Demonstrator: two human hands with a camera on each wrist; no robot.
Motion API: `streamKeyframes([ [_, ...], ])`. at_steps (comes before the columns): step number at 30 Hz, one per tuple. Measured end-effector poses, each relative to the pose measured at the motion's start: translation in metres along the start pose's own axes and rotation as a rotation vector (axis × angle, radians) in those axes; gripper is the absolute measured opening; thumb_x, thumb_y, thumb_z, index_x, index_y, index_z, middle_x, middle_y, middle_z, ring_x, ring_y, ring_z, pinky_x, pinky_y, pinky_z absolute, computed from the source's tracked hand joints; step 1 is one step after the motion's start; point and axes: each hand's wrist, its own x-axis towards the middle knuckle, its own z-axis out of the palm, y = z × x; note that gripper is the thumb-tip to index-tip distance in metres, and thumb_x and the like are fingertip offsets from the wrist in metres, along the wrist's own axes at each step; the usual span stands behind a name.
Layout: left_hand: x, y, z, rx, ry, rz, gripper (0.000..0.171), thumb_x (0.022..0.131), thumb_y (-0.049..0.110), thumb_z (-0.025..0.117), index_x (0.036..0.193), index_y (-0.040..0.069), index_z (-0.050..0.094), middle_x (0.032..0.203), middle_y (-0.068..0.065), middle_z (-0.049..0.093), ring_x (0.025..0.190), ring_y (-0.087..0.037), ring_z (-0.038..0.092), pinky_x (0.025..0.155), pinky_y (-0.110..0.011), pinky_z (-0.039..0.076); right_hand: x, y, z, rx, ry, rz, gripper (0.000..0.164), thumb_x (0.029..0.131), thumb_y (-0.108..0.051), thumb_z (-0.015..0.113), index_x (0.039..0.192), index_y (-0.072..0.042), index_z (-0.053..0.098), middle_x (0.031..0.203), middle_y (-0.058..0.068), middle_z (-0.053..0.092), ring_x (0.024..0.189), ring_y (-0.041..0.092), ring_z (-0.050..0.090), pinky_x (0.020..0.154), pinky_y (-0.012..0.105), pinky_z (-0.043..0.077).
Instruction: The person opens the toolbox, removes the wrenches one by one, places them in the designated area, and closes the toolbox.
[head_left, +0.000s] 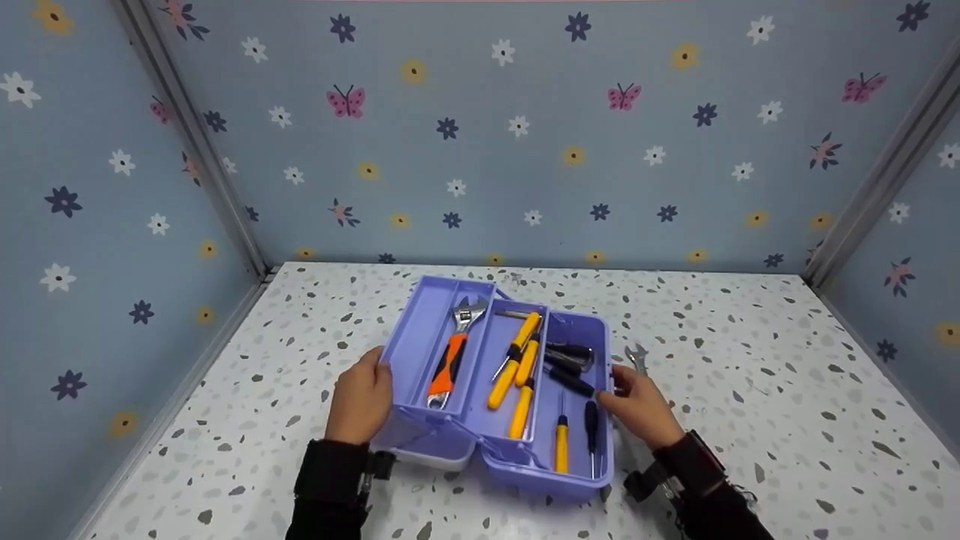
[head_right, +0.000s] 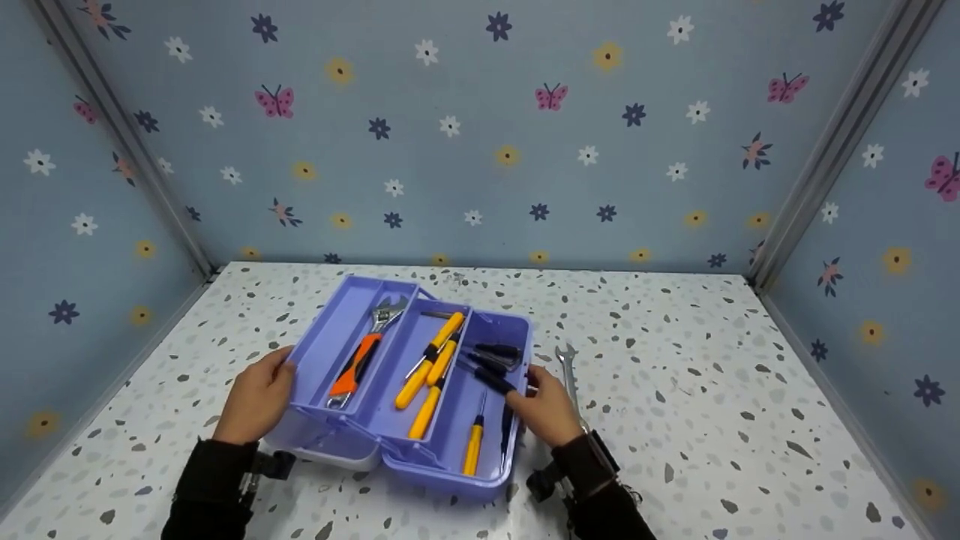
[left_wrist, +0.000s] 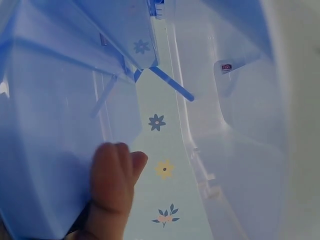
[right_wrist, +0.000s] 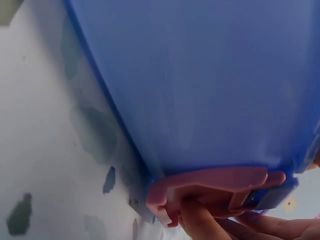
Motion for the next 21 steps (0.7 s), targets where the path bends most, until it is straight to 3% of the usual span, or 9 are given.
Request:
streamKeyframes([
  [5, 0.0, 0.005, -0.003, 0.018, 0.008, -0.02, 0.051, 0.098, 0.013, 0.047, 0.142, -0.012, 0.04, 0.132, -0.031, 0.056, 0.122, -0.045, 0.055, 0.104, -0.055, 0.043, 0.0, 0.002, 0.002, -0.008, 0.004, -0.012, 0.052, 0.082, -0.001, 0.065, 0.131, 0.012, 0.052, 0.113, 0.025, 0.067, 0.09, 0.015, 0.063, 0.073, 0.02, 0.052],
  [11, 0.002, 0.022, -0.009, 0.059, 0.052, 0.062, 0.061, 0.096, 0.018, 0.054, 0.146, -0.011, 0.033, 0.144, -0.034, 0.042, 0.134, -0.047, 0.04, 0.112, -0.057, 0.033, 0.0, 0.001, 0.002, -0.038, 0.02, -0.004, 0.052, 0.082, -0.003, 0.064, 0.131, 0.01, 0.054, 0.112, 0.022, 0.068, 0.09, 0.014, 0.062, 0.074, 0.019, 0.051],
  [14, 0.005, 0.035, -0.012, 0.08, 0.019, 0.099, 0.064, 0.097, 0.021, 0.055, 0.147, -0.01, 0.031, 0.147, -0.033, 0.039, 0.137, -0.047, 0.037, 0.114, -0.057, 0.03, 0.001, 0.001, 0.002, -0.042, 0.024, 0.003, 0.051, 0.082, -0.002, 0.063, 0.13, 0.009, 0.055, 0.114, 0.022, 0.068, 0.093, 0.016, 0.063, 0.077, 0.019, 0.05],
  [18, 0.011, 0.058, -0.012, 0.125, -0.031, 0.164, 0.063, 0.097, 0.025, 0.057, 0.145, -0.009, 0.037, 0.143, -0.031, 0.045, 0.134, -0.045, 0.042, 0.113, -0.055, 0.034, 0.001, 0.0, 0.002, -0.051, 0.023, 0.004, 0.051, 0.082, -0.003, 0.063, 0.13, 0.01, 0.055, 0.116, 0.023, 0.067, 0.096, 0.017, 0.063, 0.079, 0.019, 0.05],
  [21, 0.016, 0.074, -0.01, 0.158, -0.107, 0.177, 0.06, 0.098, 0.029, 0.056, 0.144, -0.007, 0.041, 0.141, -0.028, 0.048, 0.132, -0.042, 0.045, 0.112, -0.053, 0.037, 0.0, 0.0, 0.002, -0.053, 0.015, -0.004, 0.051, 0.082, -0.003, 0.064, 0.13, 0.01, 0.055, 0.116, 0.024, 0.067, 0.096, 0.017, 0.063, 0.079, 0.019, 0.05],
])
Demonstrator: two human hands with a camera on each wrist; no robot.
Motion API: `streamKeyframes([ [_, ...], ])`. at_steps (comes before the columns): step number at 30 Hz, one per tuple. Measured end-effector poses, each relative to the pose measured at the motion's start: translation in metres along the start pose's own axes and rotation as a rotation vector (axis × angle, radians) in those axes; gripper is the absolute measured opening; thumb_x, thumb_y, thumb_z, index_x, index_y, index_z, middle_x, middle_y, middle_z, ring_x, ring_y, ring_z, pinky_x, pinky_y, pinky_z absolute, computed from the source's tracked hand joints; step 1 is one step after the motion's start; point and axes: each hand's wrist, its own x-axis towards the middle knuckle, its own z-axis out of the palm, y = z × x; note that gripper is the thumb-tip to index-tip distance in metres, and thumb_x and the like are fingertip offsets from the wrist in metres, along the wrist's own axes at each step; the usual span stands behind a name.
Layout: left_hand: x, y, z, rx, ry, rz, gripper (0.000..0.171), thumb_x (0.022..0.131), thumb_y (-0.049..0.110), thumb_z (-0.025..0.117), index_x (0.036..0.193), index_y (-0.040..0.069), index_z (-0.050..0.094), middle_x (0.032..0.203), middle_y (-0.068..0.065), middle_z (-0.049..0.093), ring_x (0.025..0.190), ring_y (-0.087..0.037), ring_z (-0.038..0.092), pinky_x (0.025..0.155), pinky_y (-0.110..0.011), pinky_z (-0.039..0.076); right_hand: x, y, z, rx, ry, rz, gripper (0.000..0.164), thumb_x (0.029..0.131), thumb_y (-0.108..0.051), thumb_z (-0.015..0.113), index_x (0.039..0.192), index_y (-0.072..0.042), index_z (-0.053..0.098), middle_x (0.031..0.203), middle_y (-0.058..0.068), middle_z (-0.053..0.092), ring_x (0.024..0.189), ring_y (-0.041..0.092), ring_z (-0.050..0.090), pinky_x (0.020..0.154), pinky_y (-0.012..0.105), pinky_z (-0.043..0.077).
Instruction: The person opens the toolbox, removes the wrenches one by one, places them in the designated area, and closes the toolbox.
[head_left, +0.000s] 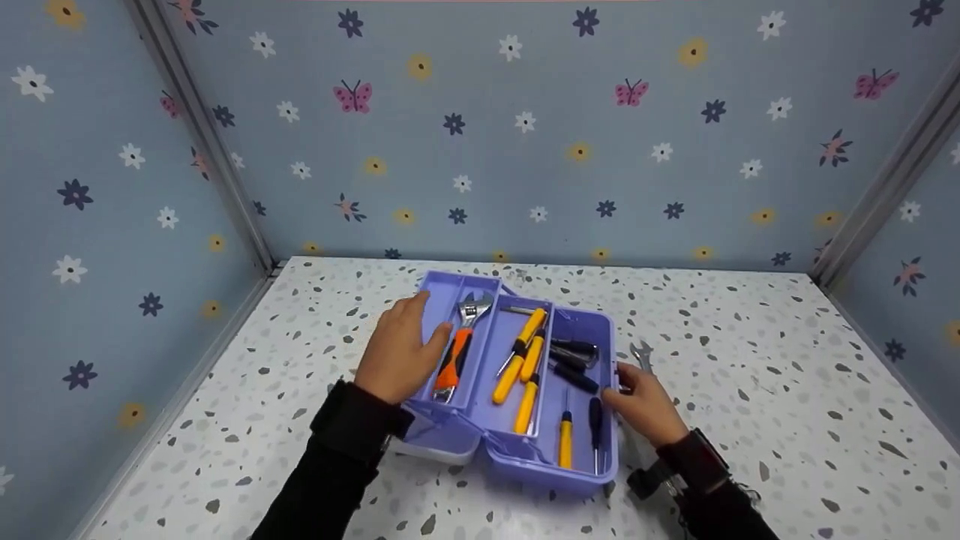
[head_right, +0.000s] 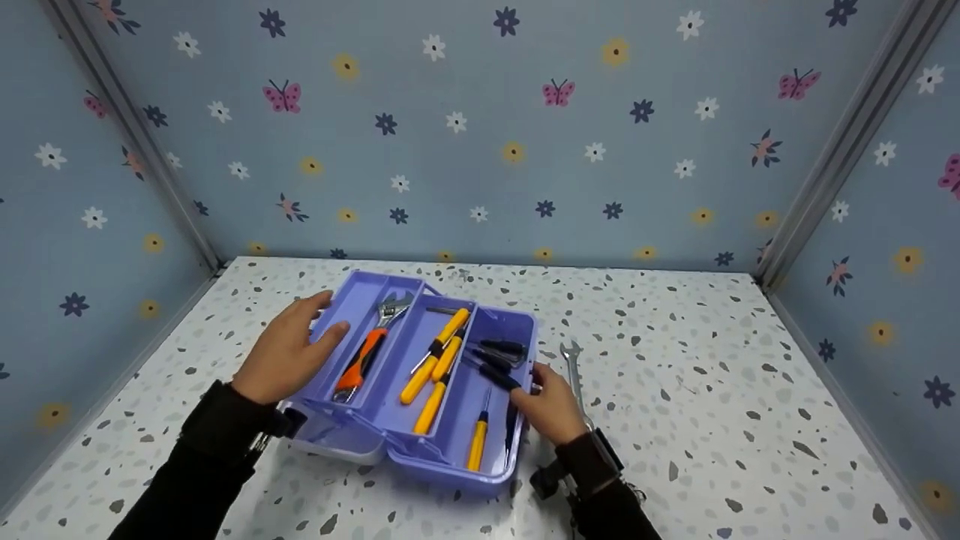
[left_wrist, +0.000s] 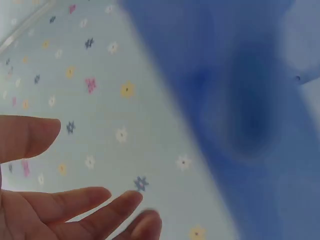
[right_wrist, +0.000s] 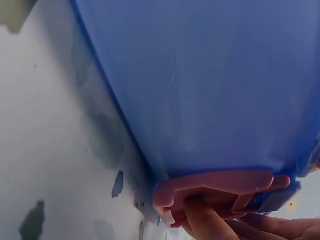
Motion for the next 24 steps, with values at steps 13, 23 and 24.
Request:
streamKeyframes([
  [13, 0.036, 0.027, 0.01, 0.216, -0.36, -0.031, 0.026, 0.098, 0.022, 0.053, 0.093, 0.0, 0.065, 0.088, -0.015, 0.066, 0.072, -0.025, 0.061, 0.067, -0.033, 0.051, 0.0, 0.002, -0.002, -0.012, -0.017, -0.01, 0.051, 0.082, -0.005, 0.063, 0.131, 0.007, 0.056, 0.117, 0.023, 0.068, 0.095, 0.016, 0.064, 0.082, 0.021, 0.05],
  [23, 0.045, 0.032, 0.018, 0.371, -0.449, -0.038, 0.037, 0.089, 0.007, 0.055, 0.055, 0.014, 0.044, 0.061, -0.003, 0.048, 0.049, -0.014, 0.046, 0.046, -0.022, 0.036, 0.001, 0.003, -0.001, 0.013, -0.028, -0.002, 0.052, 0.082, -0.004, 0.062, 0.133, 0.007, 0.054, 0.118, 0.024, 0.067, 0.094, 0.017, 0.065, 0.078, 0.02, 0.052],
  [24, 0.045, 0.033, 0.018, 0.393, -0.455, -0.025, 0.037, 0.088, 0.006, 0.056, 0.055, 0.013, 0.043, 0.06, -0.002, 0.047, 0.049, -0.015, 0.046, 0.047, -0.023, 0.036, 0.001, 0.003, -0.002, 0.01, -0.029, -0.003, 0.052, 0.082, -0.004, 0.062, 0.133, 0.007, 0.054, 0.118, 0.024, 0.067, 0.095, 0.017, 0.065, 0.079, 0.021, 0.052],
])
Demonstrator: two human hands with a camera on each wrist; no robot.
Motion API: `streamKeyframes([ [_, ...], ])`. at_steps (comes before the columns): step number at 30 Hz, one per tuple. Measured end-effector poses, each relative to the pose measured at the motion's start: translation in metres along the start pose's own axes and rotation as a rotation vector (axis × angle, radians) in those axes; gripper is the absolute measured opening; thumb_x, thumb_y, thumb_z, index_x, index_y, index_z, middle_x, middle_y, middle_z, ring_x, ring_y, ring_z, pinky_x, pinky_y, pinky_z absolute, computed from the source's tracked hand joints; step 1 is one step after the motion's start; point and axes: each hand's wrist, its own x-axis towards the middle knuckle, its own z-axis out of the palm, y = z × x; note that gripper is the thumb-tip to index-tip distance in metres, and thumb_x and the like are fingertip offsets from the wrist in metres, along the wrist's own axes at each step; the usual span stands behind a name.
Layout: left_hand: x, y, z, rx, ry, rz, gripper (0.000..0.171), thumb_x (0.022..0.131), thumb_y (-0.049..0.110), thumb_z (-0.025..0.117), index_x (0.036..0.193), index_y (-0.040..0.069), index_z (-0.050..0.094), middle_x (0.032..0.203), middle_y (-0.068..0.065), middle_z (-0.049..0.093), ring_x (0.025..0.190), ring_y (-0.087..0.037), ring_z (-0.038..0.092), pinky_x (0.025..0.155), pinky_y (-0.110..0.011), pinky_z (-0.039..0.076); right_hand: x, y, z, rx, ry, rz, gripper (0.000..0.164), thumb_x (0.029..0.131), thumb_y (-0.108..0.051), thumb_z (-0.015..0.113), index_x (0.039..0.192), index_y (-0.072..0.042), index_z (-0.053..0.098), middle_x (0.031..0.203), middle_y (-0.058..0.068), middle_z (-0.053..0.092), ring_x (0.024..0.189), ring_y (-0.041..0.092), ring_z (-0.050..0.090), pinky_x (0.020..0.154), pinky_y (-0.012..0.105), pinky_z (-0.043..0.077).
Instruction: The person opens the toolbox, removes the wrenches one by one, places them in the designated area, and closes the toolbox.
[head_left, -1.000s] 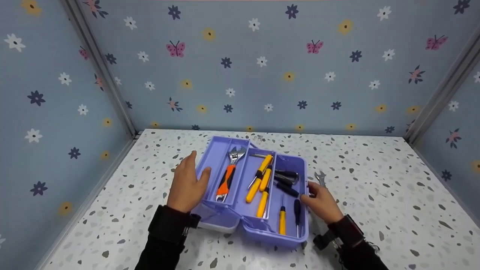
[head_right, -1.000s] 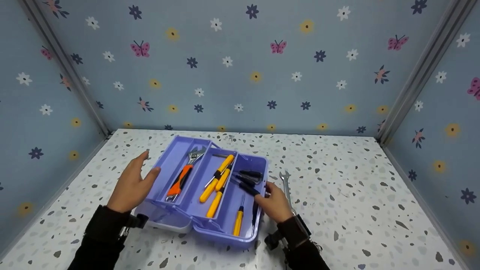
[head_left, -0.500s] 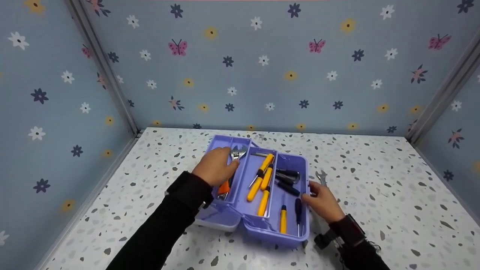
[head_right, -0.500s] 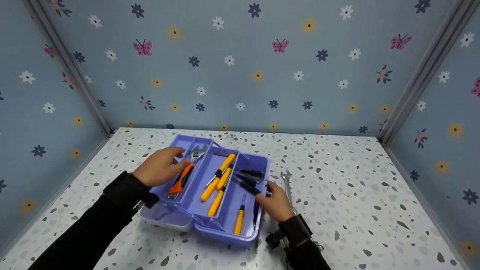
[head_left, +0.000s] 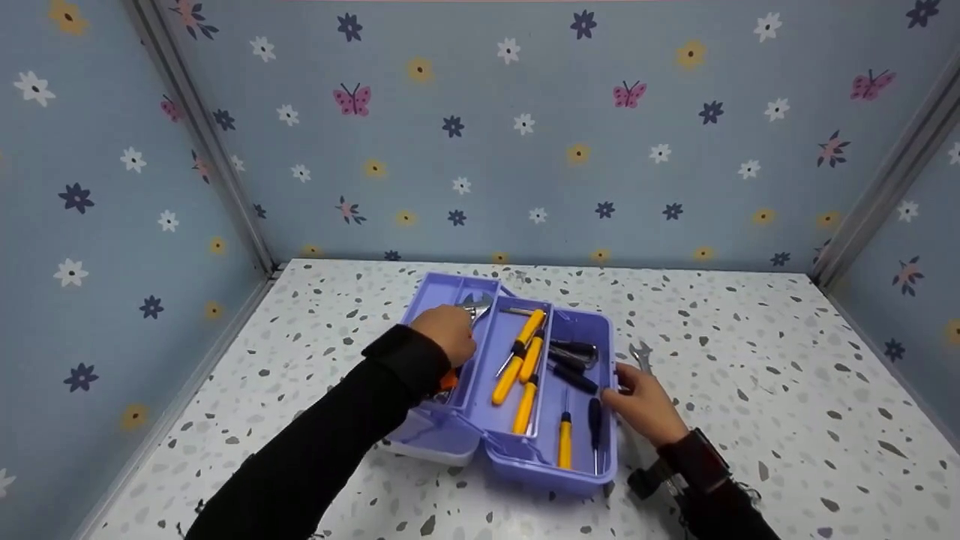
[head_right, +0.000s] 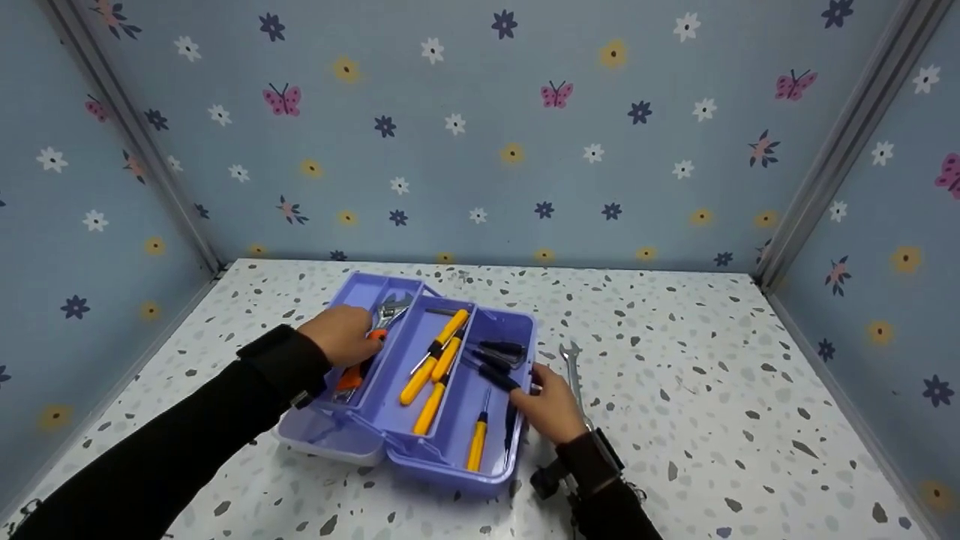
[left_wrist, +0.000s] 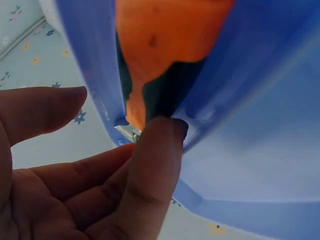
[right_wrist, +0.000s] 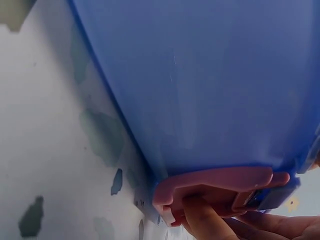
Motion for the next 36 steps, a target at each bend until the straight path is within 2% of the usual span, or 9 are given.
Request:
streamKeyframes([
  [4, -0.001, 0.003, 0.002, 0.098, -0.01, 0.061, 0.035, 0.086, 0.002, 0.06, 0.055, 0.01, 0.045, 0.062, -0.006, 0.055, 0.057, -0.021, 0.052, 0.056, -0.03, 0.046, 0.0, 0.0, -0.001, -0.004, -0.002, -0.005, 0.052, 0.082, -0.005, 0.062, 0.132, 0.007, 0.055, 0.119, 0.024, 0.067, 0.098, 0.019, 0.065, 0.081, 0.021, 0.051],
  [9, -0.003, 0.004, 0.003, 0.172, -0.02, 0.097, 0.022, 0.084, -0.001, 0.061, 0.063, 0.003, 0.058, 0.079, -0.016, 0.07, 0.063, -0.025, 0.058, 0.065, -0.039, 0.055, 0.0, 0.0, 0.0, 0.017, -0.009, 0.002, 0.052, 0.083, -0.004, 0.063, 0.133, 0.007, 0.054, 0.118, 0.024, 0.067, 0.096, 0.018, 0.064, 0.08, 0.021, 0.052],
  [16, -0.002, 0.007, 0.002, 0.175, -0.059, 0.064, 0.016, 0.085, 0.0, 0.061, 0.069, 0.002, 0.063, 0.084, -0.015, 0.071, 0.066, -0.024, 0.058, 0.067, -0.036, 0.053, 0.0, 0.0, -0.001, 0.017, -0.011, 0.006, 0.053, 0.083, -0.005, 0.063, 0.134, 0.007, 0.053, 0.119, 0.024, 0.066, 0.096, 0.019, 0.064, 0.079, 0.021, 0.052],
  [20, 0.0, 0.006, 0.001, 0.152, -0.067, 0.023, 0.014, 0.085, 0.003, 0.062, 0.071, 0.003, 0.063, 0.083, -0.014, 0.071, 0.067, -0.024, 0.061, 0.061, -0.032, 0.051, 0.0, 0.0, -0.001, 0.019, -0.008, 0.009, 0.053, 0.084, -0.005, 0.063, 0.134, 0.006, 0.054, 0.119, 0.023, 0.066, 0.096, 0.019, 0.064, 0.079, 0.021, 0.051],
  [23, 0.001, 0.004, 0.0, 0.126, -0.04, 0.017, 0.021, 0.083, 0.006, 0.065, 0.064, 0.007, 0.055, 0.073, -0.009, 0.064, 0.063, -0.022, 0.057, 0.055, -0.029, 0.043, -0.002, 0.001, 0.0, 0.038, -0.01, 0.002, 0.053, 0.084, -0.005, 0.062, 0.135, 0.007, 0.053, 0.118, 0.024, 0.066, 0.094, 0.018, 0.064, 0.077, 0.021, 0.052],
  [26, 0.001, 0.0, -0.001, 0.089, -0.009, 0.025, 0.034, 0.08, 0.008, 0.066, 0.056, 0.013, 0.042, 0.06, -0.001, 0.047, 0.056, -0.019, 0.046, 0.049, -0.027, 0.033, -0.001, 0.001, 0.001, 0.057, -0.01, 0.001, 0.053, 0.084, -0.004, 0.062, 0.135, 0.008, 0.052, 0.117, 0.025, 0.066, 0.093, 0.017, 0.065, 0.077, 0.021, 0.053],
  [30, 0.001, -0.006, -0.005, 0.015, 0.017, 0.027, 0.042, 0.079, 0.008, 0.065, 0.054, 0.017, 0.032, 0.056, 0.004, 0.028, 0.052, -0.015, 0.034, 0.049, -0.026, 0.025, 0.0, 0.002, 0.001, 0.048, 0.0, 0.01, 0.054, 0.083, -0.004, 0.063, 0.135, 0.007, 0.053, 0.118, 0.024, 0.066, 0.094, 0.019, 0.065, 0.078, 0.021, 0.052],
  [33, -0.001, -0.008, -0.008, -0.023, 0.042, 0.023, 0.042, 0.082, 0.009, 0.064, 0.057, 0.017, 0.032, 0.058, 0.004, 0.027, 0.054, -0.015, 0.032, 0.052, -0.026, 0.025, 0.001, 0.002, 0.001, 0.043, 0.002, 0.009, 0.054, 0.083, -0.004, 0.063, 0.135, 0.008, 0.052, 0.119, 0.024, 0.066, 0.097, 0.021, 0.066, 0.079, 0.021, 0.053],
  [36, -0.002, -0.01, -0.01, -0.053, 0.05, 0.001, 0.037, 0.085, 0.011, 0.062, 0.06, 0.015, 0.037, 0.06, 0.002, 0.035, 0.057, -0.017, 0.036, 0.055, -0.027, 0.028, 0.0, 0.002, 0.001, 0.041, 0.005, 0.009, 0.055, 0.083, -0.004, 0.063, 0.135, 0.008, 0.052, 0.12, 0.025, 0.065, 0.098, 0.023, 0.066, 0.079, 0.022, 0.053],
])
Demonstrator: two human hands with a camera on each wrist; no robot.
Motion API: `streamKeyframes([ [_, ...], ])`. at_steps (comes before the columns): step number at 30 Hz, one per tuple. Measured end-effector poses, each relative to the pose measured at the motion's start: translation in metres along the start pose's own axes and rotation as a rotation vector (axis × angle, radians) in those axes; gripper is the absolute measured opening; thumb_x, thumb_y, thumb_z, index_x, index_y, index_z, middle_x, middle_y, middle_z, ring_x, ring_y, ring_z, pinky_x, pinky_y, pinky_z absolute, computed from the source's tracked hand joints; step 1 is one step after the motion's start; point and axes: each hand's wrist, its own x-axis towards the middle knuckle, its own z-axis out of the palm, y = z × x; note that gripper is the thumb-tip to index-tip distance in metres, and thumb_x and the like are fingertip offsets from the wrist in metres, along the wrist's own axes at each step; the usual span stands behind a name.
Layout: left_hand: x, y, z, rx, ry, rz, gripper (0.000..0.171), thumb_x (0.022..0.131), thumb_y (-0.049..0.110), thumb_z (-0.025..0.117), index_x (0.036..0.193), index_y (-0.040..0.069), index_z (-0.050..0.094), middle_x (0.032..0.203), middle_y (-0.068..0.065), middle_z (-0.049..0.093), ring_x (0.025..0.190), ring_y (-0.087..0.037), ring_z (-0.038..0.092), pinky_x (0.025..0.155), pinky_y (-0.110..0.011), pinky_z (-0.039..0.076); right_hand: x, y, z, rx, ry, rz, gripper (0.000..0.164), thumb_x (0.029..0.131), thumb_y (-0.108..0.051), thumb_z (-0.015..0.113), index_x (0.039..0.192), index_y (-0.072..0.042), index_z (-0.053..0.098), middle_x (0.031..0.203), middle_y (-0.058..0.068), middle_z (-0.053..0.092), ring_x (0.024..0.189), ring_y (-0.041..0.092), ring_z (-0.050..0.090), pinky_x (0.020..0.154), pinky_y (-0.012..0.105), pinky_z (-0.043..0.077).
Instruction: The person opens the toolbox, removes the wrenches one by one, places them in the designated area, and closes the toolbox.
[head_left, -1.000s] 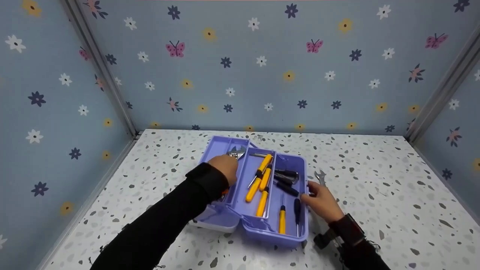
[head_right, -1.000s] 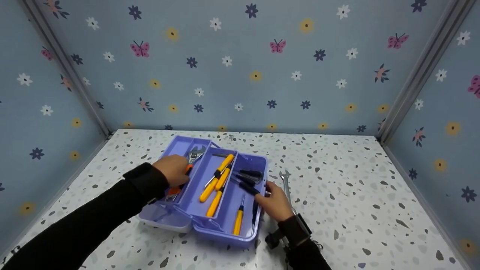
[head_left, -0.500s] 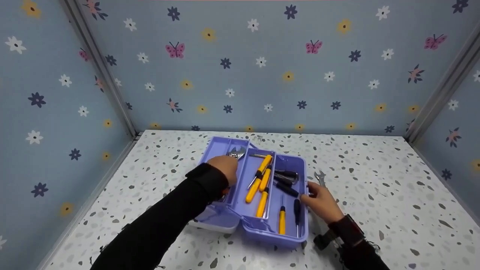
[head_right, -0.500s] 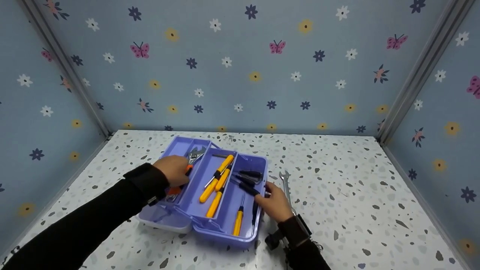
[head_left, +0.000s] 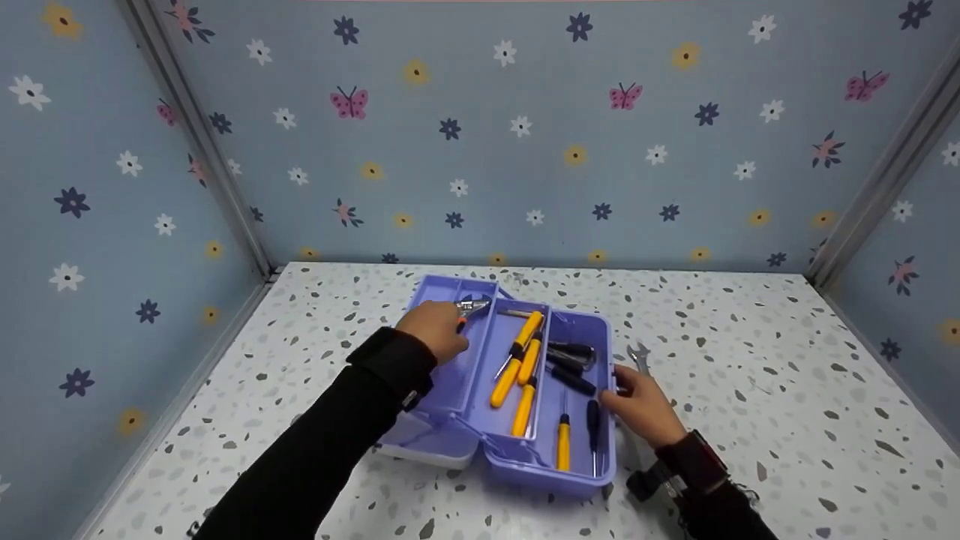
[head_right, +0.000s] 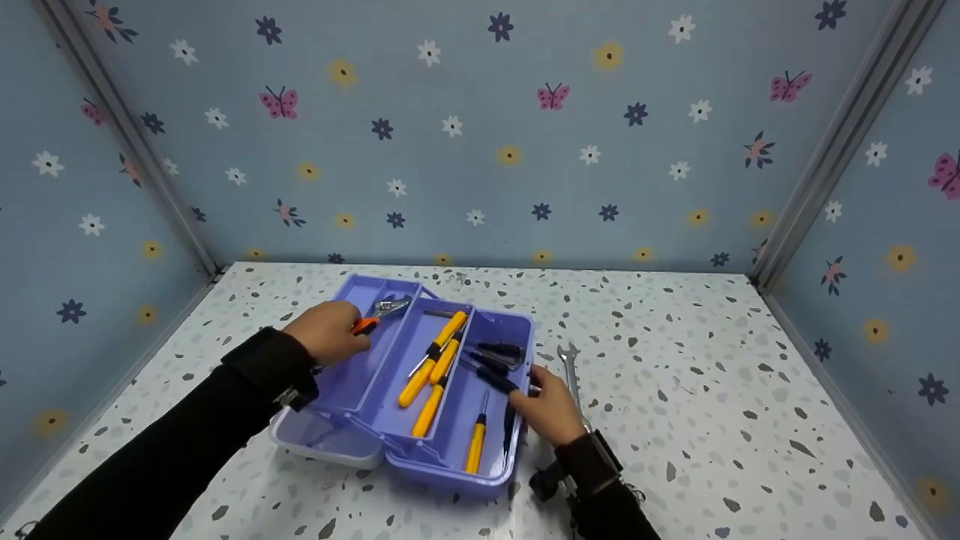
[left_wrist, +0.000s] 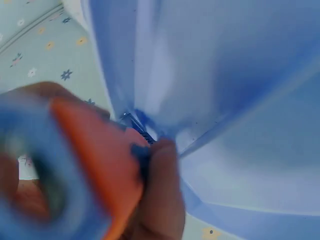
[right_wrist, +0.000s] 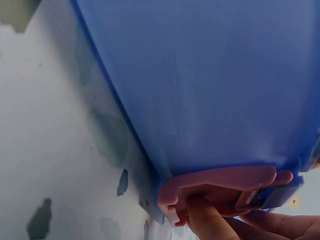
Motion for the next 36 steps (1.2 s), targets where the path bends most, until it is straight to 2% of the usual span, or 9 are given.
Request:
streamKeyframes([
  [5, 0.0, 0.0, -0.003, -0.044, 0.016, -0.055, 0.022, 0.089, 0.011, 0.058, 0.069, 0.012, 0.047, 0.071, -0.003, 0.048, 0.063, -0.018, 0.043, 0.059, -0.027, 0.034, -0.001, -0.001, -0.001, -0.012, 0.004, 0.005, 0.055, 0.084, -0.005, 0.064, 0.135, 0.007, 0.052, 0.121, 0.025, 0.065, 0.099, 0.022, 0.066, 0.08, 0.021, 0.052],
  [9, -0.001, 0.0, -0.005, -0.061, 0.009, -0.095, 0.018, 0.091, 0.013, 0.058, 0.075, 0.01, 0.051, 0.076, -0.004, 0.05, 0.065, -0.019, 0.044, 0.059, -0.027, 0.034, -0.001, -0.001, 0.0, -0.021, 0.001, 0.003, 0.054, 0.084, -0.006, 0.064, 0.135, 0.006, 0.053, 0.12, 0.024, 0.066, 0.098, 0.021, 0.065, 0.08, 0.022, 0.052],
  [17, -0.005, -0.008, -0.008, -0.149, 0.056, -0.088, 0.017, 0.092, 0.011, 0.054, 0.075, 0.009, 0.052, 0.067, -0.001, 0.041, 0.059, -0.017, 0.04, 0.054, -0.025, 0.032, -0.003, -0.001, 0.0, -0.004, 0.006, -0.002, 0.053, 0.085, -0.005, 0.064, 0.135, 0.008, 0.052, 0.121, 0.026, 0.065, 0.101, 0.024, 0.066, 0.079, 0.019, 0.052],
  [20, -0.007, -0.011, -0.008, -0.202, 0.081, -0.082, 0.018, 0.092, 0.011, 0.054, 0.076, 0.006, 0.058, 0.066, -0.001, 0.042, 0.058, -0.016, 0.04, 0.054, -0.024, 0.032, -0.006, -0.005, -0.001, 0.008, 0.007, 0.001, 0.053, 0.086, -0.004, 0.063, 0.136, 0.01, 0.05, 0.122, 0.027, 0.064, 0.102, 0.026, 0.066, 0.078, 0.018, 0.051],
  [24, -0.011, -0.015, -0.006, -0.289, 0.106, -0.087, 0.019, 0.094, 0.011, 0.053, 0.081, 0.003, 0.063, 0.067, -0.002, 0.045, 0.057, -0.015, 0.041, 0.052, -0.023, 0.032, -0.005, -0.004, -0.001, 0.022, -0.005, 0.006, 0.053, 0.087, -0.005, 0.064, 0.136, 0.009, 0.051, 0.122, 0.027, 0.064, 0.099, 0.021, 0.066, 0.077, 0.019, 0.053],
  [27, -0.014, -0.016, -0.004, -0.335, 0.158, -0.067, 0.02, 0.095, 0.011, 0.052, 0.08, 0.004, 0.061, 0.067, -0.001, 0.044, 0.055, -0.014, 0.041, 0.051, -0.023, 0.032, -0.003, -0.001, -0.002, 0.039, -0.01, 0.005, 0.052, 0.087, -0.006, 0.065, 0.135, 0.009, 0.051, 0.12, 0.026, 0.065, 0.094, 0.016, 0.065, 0.075, 0.02, 0.054],
  [30, -0.017, -0.015, -0.001, -0.364, 0.229, -0.016, 0.019, 0.096, 0.01, 0.052, 0.079, 0.006, 0.058, 0.065, 0.0, 0.041, 0.054, -0.014, 0.04, 0.051, -0.023, 0.032, -0.004, -0.002, -0.002, 0.023, -0.003, 0.004, 0.052, 0.087, -0.008, 0.066, 0.134, 0.008, 0.052, 0.119, 0.025, 0.065, 0.093, 0.016, 0.065, 0.075, 0.02, 0.054],
  [33, -0.022, -0.013, 0.004, -0.381, 0.29, 0.062, 0.015, 0.096, 0.007, 0.052, 0.084, 0.004, 0.061, 0.064, 0.0, 0.04, 0.052, -0.014, 0.039, 0.05, -0.024, 0.032, -0.004, -0.004, -0.004, -0.003, 0.012, 0.001, 0.053, 0.088, -0.011, 0.067, 0.135, 0.008, 0.051, 0.124, 0.027, 0.062, 0.101, 0.025, 0.067, 0.082, 0.026, 0.055],
  [36, -0.028, -0.01, 0.012, -0.367, 0.355, 0.141, 0.014, 0.096, 0.006, 0.053, 0.1, 0.001, 0.065, 0.068, -0.004, 0.047, 0.057, -0.016, 0.042, 0.052, -0.025, 0.034, -0.006, -0.007, -0.005, -0.007, 0.038, -0.002, 0.056, 0.09, -0.014, 0.066, 0.139, 0.006, 0.047, 0.133, 0.029, 0.056, 0.117, 0.037, 0.062, 0.096, 0.037, 0.053],
])
